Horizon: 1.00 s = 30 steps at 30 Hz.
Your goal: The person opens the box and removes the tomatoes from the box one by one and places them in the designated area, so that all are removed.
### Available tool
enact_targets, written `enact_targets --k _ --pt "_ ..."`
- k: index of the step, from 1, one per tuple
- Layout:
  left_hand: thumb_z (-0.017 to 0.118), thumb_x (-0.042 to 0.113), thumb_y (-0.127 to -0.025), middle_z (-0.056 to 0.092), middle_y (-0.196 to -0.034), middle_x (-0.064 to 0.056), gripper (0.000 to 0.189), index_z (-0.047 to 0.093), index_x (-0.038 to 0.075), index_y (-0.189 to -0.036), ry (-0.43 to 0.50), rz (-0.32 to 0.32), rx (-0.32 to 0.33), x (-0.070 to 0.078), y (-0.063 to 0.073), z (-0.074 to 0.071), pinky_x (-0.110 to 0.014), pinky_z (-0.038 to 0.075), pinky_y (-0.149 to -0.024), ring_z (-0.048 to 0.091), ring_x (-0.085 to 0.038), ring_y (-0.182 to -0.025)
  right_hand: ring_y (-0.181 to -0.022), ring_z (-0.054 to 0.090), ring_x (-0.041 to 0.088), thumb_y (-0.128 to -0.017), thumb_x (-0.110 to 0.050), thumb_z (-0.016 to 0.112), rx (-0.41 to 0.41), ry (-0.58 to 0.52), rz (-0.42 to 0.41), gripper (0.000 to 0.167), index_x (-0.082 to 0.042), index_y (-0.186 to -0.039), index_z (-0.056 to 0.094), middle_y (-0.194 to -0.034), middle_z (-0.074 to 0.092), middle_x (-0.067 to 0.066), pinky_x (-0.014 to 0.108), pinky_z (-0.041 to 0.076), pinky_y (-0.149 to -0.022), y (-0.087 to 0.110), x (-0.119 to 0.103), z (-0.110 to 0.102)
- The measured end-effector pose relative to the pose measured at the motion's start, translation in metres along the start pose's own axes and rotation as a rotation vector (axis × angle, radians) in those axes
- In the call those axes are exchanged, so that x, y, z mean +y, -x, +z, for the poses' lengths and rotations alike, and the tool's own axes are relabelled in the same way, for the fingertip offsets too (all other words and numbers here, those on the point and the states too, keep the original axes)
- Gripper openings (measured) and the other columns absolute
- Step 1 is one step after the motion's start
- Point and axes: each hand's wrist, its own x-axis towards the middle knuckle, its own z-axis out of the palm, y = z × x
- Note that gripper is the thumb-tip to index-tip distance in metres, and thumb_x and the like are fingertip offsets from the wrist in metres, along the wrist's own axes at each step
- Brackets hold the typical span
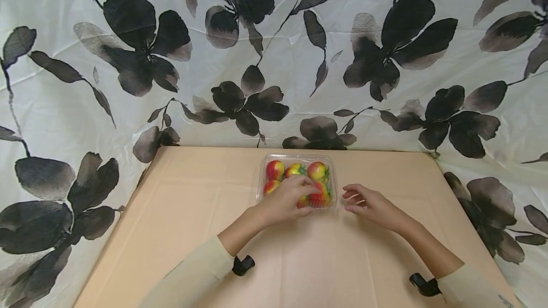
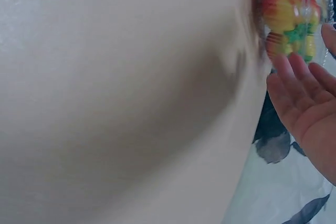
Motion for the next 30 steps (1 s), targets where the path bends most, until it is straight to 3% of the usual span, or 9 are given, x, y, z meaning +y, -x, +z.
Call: enact_targets --k 3,9,15,21,26,30 --pt "0.082 0.026 -0.090 0.065 -0.124 -0.004 0.031 0.075 0.014 -0.118 -0.021 0.047 0.011 0.001 -0.003 0.005 -0.040 0.049 -0.111 0.059 -0.021 -0.119 -0.108 0.071 0.031 -0.099 -0.013 0.070 -0.053 -0.105 0.016 0.047 0.009 -0.137 0.052 -0.123 0.067 0.024 0.028 0.063 -0.089 0.001 0.007 0.000" --pt "0.083 0.025 -0.089 0.065 -0.124 -0.003 0.030 0.076 0.016 -0.116 -0.078 0.092 0.012 0.002 -0.009 0.014 -0.041 0.049 -0.111 0.058 -0.022 -0.121 -0.104 0.071 0.031 -0.101 -0.002 0.062 -0.160 -0.303 0.012 0.034 0.015 -0.130 0.053 -0.119 0.065 0.035 0.035 0.065 -0.085 -0.003 0.022 0.002" --pt "0.080 0.028 -0.091 0.062 -0.123 -0.001 0.027 0.076 0.020 -0.116 -0.135 0.091 -0.007 0.002 -0.014 0.026 -0.037 0.048 -0.110 0.055 -0.021 -0.121 -0.100 0.071 0.024 -0.103 -0.008 0.061 -0.219 -0.340 0.015 0.029 0.011 -0.125 0.057 -0.115 0.067 0.033 0.030 0.064 -0.083 -0.011 0.027 0.006" --pt "0.078 0.026 -0.092 0.060 -0.116 0.000 0.020 0.078 0.021 -0.111 -0.143 0.068 -0.009 0.004 -0.021 0.037 -0.034 0.048 -0.106 0.053 -0.019 -0.116 -0.097 0.069 0.020 -0.104 -0.008 0.059 -0.225 -0.366 0.016 0.023 0.010 -0.119 0.060 -0.111 0.068 0.032 0.028 0.063 -0.081 -0.018 0.031 0.008" --pt "0.076 0.028 -0.094 0.061 -0.127 -0.002 0.017 0.079 0.023 -0.109 -0.182 0.031 -0.002 0.003 -0.027 0.048 -0.037 0.043 -0.117 0.051 -0.020 -0.126 -0.093 0.067 0.019 -0.105 -0.007 0.058 -0.229 -0.367 0.009 0.021 0.010 -0.117 0.062 -0.107 0.067 0.031 0.027 0.063 -0.080 -0.021 0.034 0.008" --pt "0.075 0.029 -0.093 0.061 -0.133 -0.002 0.012 0.079 0.026 -0.104 -0.245 0.025 0.027 0.002 -0.031 0.055 -0.041 0.043 -0.117 0.050 -0.022 -0.130 -0.091 0.067 0.018 -0.106 -0.008 0.057 -0.236 -0.368 -0.004 0.021 0.009 -0.116 0.063 -0.105 0.067 0.031 0.027 0.062 -0.079 -0.023 0.037 0.009"
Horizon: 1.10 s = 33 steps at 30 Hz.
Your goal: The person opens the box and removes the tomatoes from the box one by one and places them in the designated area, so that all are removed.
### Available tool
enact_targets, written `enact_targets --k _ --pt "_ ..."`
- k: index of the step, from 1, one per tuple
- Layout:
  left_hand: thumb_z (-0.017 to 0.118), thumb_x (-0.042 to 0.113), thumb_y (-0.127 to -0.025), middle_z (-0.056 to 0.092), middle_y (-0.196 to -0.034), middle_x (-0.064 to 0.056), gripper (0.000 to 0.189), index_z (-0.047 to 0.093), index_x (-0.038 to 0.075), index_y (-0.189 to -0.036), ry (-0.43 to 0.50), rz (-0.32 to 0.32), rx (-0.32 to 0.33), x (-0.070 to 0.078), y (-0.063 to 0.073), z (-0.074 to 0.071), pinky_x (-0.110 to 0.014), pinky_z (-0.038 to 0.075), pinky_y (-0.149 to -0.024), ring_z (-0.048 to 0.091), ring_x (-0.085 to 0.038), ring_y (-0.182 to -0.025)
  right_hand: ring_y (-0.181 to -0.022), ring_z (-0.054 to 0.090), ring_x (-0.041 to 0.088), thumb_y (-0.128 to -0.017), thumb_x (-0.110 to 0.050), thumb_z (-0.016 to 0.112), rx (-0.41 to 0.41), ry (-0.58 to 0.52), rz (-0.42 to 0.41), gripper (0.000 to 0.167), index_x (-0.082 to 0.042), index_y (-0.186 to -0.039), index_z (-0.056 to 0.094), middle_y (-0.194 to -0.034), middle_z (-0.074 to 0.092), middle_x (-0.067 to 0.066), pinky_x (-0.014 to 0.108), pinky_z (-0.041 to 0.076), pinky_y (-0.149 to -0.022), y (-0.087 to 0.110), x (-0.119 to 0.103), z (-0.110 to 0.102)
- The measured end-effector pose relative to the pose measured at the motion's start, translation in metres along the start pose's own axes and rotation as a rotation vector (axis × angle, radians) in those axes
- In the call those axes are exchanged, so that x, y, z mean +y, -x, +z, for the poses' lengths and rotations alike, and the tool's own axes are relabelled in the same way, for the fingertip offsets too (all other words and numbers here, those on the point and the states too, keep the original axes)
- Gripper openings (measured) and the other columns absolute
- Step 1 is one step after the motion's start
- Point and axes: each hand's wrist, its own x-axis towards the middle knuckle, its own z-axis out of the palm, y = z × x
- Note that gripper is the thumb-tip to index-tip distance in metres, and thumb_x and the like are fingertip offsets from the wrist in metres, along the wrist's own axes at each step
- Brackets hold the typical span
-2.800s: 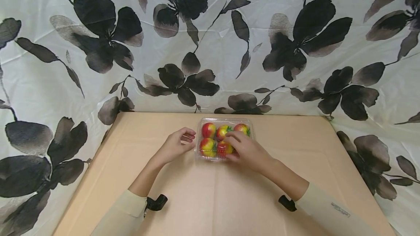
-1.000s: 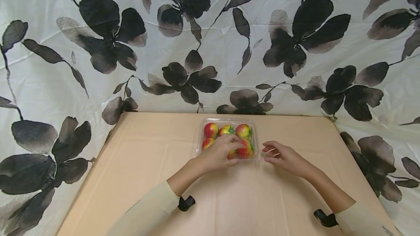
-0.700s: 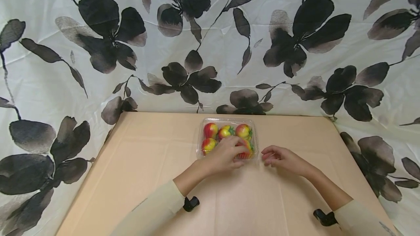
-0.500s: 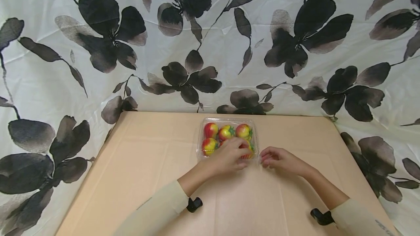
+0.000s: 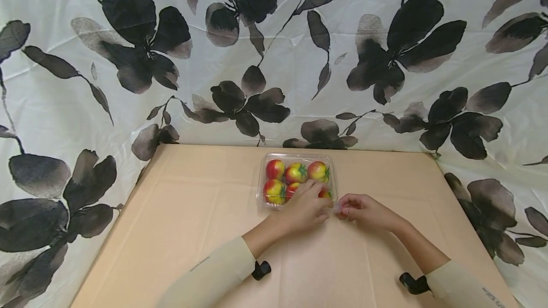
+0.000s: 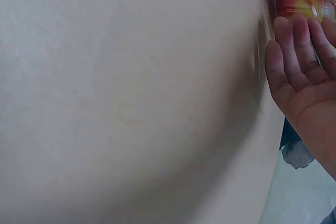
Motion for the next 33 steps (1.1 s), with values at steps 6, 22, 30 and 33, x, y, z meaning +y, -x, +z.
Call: enact_targets --k 6,22,30,33 --pt "0.075 0.029 -0.092 0.059 -0.134 -0.001 0.007 0.078 0.026 -0.098 -0.058 -0.007 0.027 0.004 -0.003 0.007 -0.042 0.046 -0.110 0.048 -0.021 -0.127 -0.091 0.066 0.016 -0.107 -0.010 0.055 -0.002 -0.021 -0.012 0.024 0.011 -0.114 0.063 -0.104 0.068 0.029 0.025 0.061 -0.079 -0.002 0.005 0.001" --pt "0.074 0.036 -0.094 0.061 -0.119 0.002 0.012 0.077 0.025 -0.090 -0.199 -0.030 0.168 0.008 -0.007 0.028 -0.042 0.044 -0.108 0.051 -0.019 -0.119 -0.090 0.066 0.017 -0.108 -0.005 0.050 -0.015 -0.083 -0.001 0.022 0.015 -0.110 0.058 -0.101 0.065 0.030 0.025 0.061 -0.079 -0.007 0.007 0.003" --pt "0.077 0.036 -0.092 0.064 -0.112 0.001 0.015 0.076 0.022 -0.087 -0.251 -0.004 0.245 0.010 -0.006 0.033 -0.040 0.047 -0.102 0.054 -0.020 -0.109 -0.084 0.064 0.017 -0.107 -0.004 0.051 0.020 -0.067 0.006 0.020 0.015 -0.105 0.058 -0.096 0.065 0.029 0.024 0.059 -0.075 -0.007 0.006 0.008" --pt "0.077 0.037 -0.092 0.063 -0.112 0.002 0.015 0.076 0.023 -0.090 -0.268 0.000 0.237 0.010 -0.005 0.034 -0.038 0.048 -0.101 0.054 -0.019 -0.109 -0.083 0.063 0.017 -0.107 -0.005 0.051 0.032 -0.061 0.013 0.021 0.015 -0.104 0.058 -0.094 0.065 0.028 0.024 0.059 -0.074 -0.005 0.004 0.011"
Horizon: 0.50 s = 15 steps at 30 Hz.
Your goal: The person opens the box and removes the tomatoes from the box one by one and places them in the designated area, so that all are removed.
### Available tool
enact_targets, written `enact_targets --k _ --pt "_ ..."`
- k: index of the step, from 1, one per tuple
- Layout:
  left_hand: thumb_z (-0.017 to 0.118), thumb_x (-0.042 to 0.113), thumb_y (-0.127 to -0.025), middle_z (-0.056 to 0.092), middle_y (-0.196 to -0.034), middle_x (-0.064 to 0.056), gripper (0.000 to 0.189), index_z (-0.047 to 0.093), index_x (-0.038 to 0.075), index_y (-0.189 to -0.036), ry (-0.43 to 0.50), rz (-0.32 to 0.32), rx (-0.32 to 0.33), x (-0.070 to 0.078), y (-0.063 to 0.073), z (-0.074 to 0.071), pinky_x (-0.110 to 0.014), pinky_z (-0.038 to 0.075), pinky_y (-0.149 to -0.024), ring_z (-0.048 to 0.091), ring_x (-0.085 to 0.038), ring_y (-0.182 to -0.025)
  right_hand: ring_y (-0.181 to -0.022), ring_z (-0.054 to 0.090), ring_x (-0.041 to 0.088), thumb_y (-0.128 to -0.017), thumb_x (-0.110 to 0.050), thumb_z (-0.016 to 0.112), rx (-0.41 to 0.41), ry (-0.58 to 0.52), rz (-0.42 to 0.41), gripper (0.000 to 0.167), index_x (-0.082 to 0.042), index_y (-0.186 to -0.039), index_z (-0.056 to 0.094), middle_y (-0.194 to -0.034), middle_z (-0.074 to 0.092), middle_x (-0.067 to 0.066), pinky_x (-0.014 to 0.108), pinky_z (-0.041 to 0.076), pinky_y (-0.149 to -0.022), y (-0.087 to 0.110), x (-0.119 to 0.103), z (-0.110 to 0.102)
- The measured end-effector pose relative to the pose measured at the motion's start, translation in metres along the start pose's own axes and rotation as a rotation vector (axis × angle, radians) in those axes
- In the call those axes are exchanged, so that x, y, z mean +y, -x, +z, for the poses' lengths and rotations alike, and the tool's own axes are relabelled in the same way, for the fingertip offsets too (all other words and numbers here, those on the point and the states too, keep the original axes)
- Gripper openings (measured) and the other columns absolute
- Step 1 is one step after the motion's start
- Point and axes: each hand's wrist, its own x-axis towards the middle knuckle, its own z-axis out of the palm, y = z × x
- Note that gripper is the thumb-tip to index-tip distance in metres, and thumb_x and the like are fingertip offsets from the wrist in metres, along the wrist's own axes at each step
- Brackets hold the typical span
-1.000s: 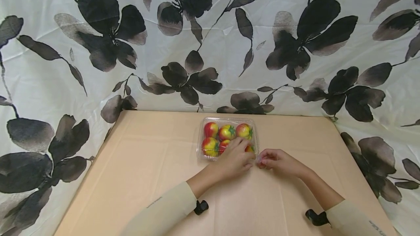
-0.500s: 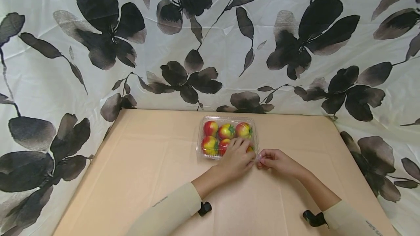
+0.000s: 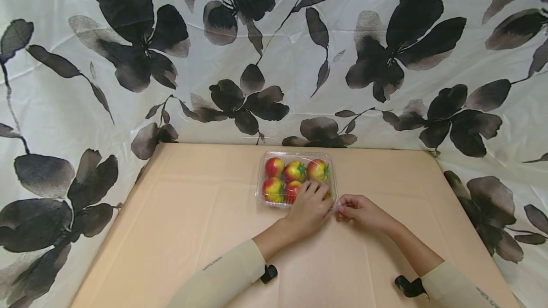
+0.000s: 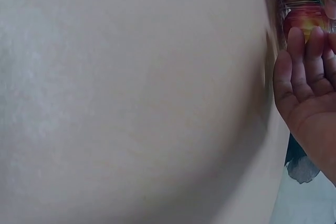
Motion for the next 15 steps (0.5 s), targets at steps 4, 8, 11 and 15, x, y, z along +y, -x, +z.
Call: enact_targets --k 4,8,11,15 --pt "0.074 0.036 -0.095 0.062 -0.111 0.002 0.015 0.077 0.022 -0.093 -0.001 0.023 -0.008 -0.001 0.001 0.001 -0.036 0.049 -0.096 0.054 -0.019 -0.108 -0.082 0.062 0.017 -0.106 -0.007 0.053 0.019 0.014 0.017 0.023 0.015 -0.102 0.058 -0.093 0.064 0.027 0.025 0.058 -0.073 0.001 -0.003 0.002" --pt "0.070 0.031 -0.099 0.062 -0.110 0.002 0.013 0.078 0.023 -0.095 -0.029 0.052 -0.021 0.000 0.002 -0.002 -0.034 0.050 -0.093 0.054 -0.019 -0.107 -0.082 0.062 0.017 -0.105 -0.007 0.054 0.040 0.032 0.033 0.022 0.014 -0.099 0.059 -0.091 0.065 0.026 0.025 0.058 -0.073 0.003 -0.007 0.005" --pt "0.067 0.025 -0.099 0.062 -0.109 0.001 0.011 0.077 0.021 -0.095 -0.067 0.075 -0.024 0.002 0.003 -0.005 -0.033 0.050 -0.090 0.055 -0.019 -0.104 -0.082 0.063 0.016 -0.103 -0.004 0.054 0.044 0.032 0.036 0.019 0.013 -0.099 0.059 -0.091 0.065 0.026 0.025 0.058 -0.073 0.003 -0.008 0.008" --pt "0.066 0.017 -0.097 0.061 -0.106 -0.001 0.011 0.076 0.018 -0.094 -0.091 0.095 -0.011 0.003 0.004 -0.008 -0.032 0.053 -0.088 0.056 -0.020 -0.099 -0.082 0.063 0.014 -0.102 -0.002 0.054 0.050 0.017 0.034 0.017 0.013 -0.097 0.059 -0.089 0.066 0.022 0.024 0.058 -0.073 0.004 -0.009 0.011"
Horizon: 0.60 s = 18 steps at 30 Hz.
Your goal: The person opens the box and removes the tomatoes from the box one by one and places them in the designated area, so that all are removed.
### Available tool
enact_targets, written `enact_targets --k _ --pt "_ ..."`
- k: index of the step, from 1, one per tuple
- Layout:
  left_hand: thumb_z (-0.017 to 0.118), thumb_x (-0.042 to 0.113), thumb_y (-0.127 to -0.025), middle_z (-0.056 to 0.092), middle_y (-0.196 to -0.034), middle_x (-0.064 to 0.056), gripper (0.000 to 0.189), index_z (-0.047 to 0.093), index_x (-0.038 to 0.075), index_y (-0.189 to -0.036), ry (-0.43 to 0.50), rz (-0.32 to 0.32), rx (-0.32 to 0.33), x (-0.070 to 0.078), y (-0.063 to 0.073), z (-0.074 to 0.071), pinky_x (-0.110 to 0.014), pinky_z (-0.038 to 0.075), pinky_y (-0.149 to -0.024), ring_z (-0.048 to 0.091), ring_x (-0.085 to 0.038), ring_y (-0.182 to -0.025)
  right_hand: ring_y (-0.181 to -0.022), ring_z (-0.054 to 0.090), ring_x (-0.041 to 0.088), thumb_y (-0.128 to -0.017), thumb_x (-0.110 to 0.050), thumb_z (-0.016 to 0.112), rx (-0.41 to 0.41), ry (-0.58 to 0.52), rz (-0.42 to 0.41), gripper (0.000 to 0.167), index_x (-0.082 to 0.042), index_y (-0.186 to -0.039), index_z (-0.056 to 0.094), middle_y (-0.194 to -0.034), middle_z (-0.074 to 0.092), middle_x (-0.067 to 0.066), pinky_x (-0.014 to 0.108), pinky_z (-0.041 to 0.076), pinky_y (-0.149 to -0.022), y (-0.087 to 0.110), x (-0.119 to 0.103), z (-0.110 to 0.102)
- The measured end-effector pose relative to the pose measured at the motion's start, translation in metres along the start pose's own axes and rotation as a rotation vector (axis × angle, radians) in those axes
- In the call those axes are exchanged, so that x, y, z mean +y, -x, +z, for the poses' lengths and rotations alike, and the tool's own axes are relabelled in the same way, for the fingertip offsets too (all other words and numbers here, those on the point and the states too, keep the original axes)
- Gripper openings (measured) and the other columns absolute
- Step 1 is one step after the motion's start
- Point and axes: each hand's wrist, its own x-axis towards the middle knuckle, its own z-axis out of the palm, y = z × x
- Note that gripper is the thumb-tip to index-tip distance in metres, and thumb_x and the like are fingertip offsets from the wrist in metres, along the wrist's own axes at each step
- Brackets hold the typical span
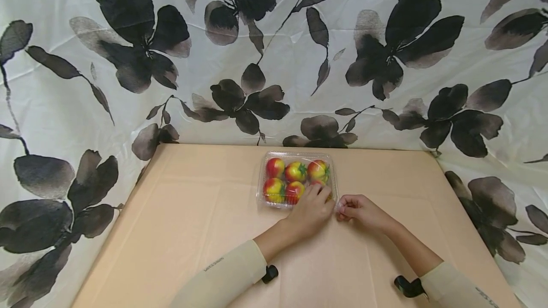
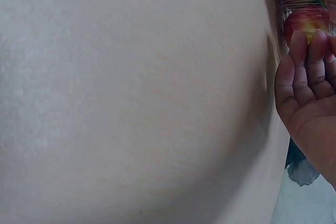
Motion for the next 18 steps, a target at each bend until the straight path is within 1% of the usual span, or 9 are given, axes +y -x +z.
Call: enact_targets --k 6,10,14,18 --pt "0.065 0.016 -0.096 0.062 -0.102 -0.002 0.012 0.076 0.016 -0.092 -0.007 -0.009 0.032 0.0022 0.0000 0.0054 -0.032 0.054 -0.087 0.056 -0.020 -0.098 -0.080 0.062 0.014 -0.101 -0.001 0.054 0.004 -0.014 -0.020 0.018 0.015 -0.096 0.057 -0.086 0.064 0.017 0.024 0.057 -0.071 0.0001 -0.0012 0.0006" --pt "0.065 0.015 -0.096 0.061 -0.101 -0.002 0.012 0.076 0.015 -0.091 -0.016 -0.017 0.053 0.0032 0.0004 0.0076 -0.033 0.054 -0.088 0.056 -0.021 -0.096 -0.080 0.061 0.014 -0.101 -0.001 0.055 0.008 -0.033 -0.001 0.017 0.015 -0.095 0.056 -0.085 0.064 0.014 0.023 0.056 -0.071 -0.0013 -0.0022 0.0010" --pt "0.066 0.013 -0.095 0.060 -0.101 -0.002 0.011 0.076 0.015 -0.091 -0.022 -0.017 0.050 0.0033 0.0001 0.0077 -0.033 0.053 -0.089 0.055 -0.021 -0.097 -0.081 0.062 0.015 -0.101 -0.001 0.054 0.016 -0.045 0.013 0.017 0.015 -0.095 0.055 -0.085 0.064 0.012 0.024 0.056 -0.071 -0.0026 -0.0009 0.0007" --pt "0.065 0.013 -0.097 0.060 -0.102 -0.003 0.011 0.075 0.015 -0.092 -0.027 -0.010 0.043 0.0035 -0.0004 0.0091 -0.034 0.053 -0.091 0.054 -0.021 -0.099 -0.081 0.062 0.016 -0.101 -0.001 0.055 0.020 -0.053 0.013 0.019 0.016 -0.094 0.054 -0.085 0.063 0.015 0.024 0.056 -0.072 -0.0035 0.0009 0.0006"
